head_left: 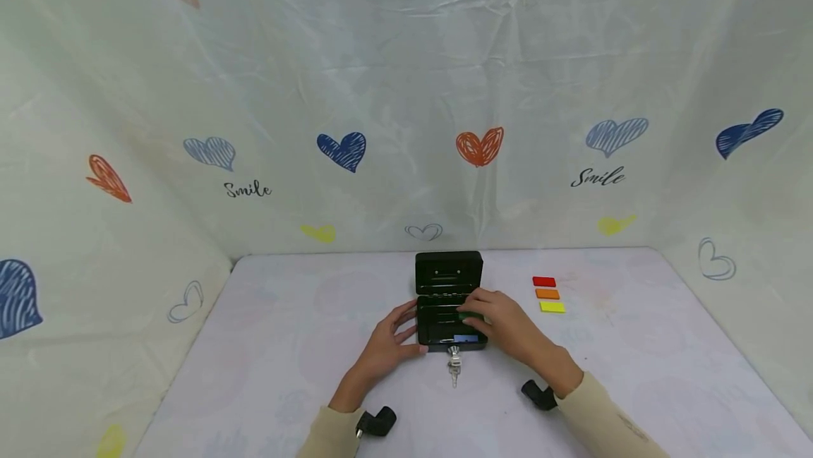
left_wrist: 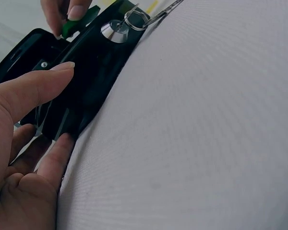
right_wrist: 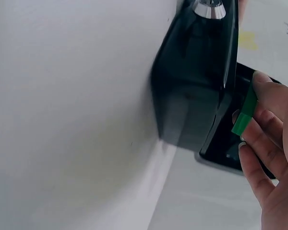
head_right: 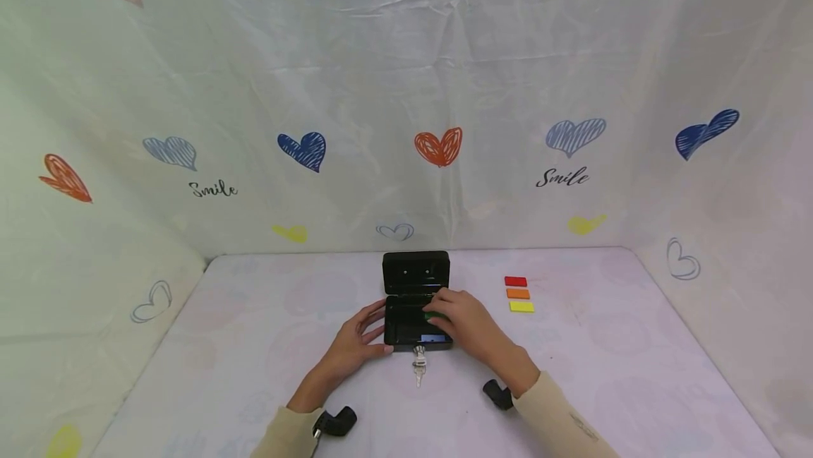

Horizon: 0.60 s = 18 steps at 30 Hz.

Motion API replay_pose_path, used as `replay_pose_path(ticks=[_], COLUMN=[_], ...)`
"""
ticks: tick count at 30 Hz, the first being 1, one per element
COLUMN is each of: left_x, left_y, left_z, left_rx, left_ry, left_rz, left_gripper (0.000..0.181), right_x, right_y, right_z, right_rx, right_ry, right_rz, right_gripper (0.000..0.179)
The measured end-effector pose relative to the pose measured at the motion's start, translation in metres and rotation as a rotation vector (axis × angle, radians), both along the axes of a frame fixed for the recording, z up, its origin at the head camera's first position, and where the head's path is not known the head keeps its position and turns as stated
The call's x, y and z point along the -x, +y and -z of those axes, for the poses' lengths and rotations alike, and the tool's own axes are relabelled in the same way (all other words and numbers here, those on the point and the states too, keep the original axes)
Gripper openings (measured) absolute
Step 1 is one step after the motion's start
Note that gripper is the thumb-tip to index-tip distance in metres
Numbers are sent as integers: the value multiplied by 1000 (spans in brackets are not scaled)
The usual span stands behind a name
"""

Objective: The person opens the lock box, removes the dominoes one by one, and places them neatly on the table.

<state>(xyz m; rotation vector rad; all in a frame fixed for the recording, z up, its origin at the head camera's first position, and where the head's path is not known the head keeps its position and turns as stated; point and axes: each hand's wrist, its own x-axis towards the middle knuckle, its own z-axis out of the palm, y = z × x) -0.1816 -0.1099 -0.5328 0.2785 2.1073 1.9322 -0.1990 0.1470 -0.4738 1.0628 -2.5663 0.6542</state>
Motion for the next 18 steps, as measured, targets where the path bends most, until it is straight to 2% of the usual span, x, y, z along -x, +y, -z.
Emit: replay_pose_path(ticks=[18], left_x=[1], left_y=[0], left_z=[3], left_rx=[8], left_ry=[19], left_rz=[-2], left_gripper=[87], right_x=[-6], right_y=[43], right_z=[7], right_rx=[8], right_ry=[4], right_rz=[98], right_gripper=[32])
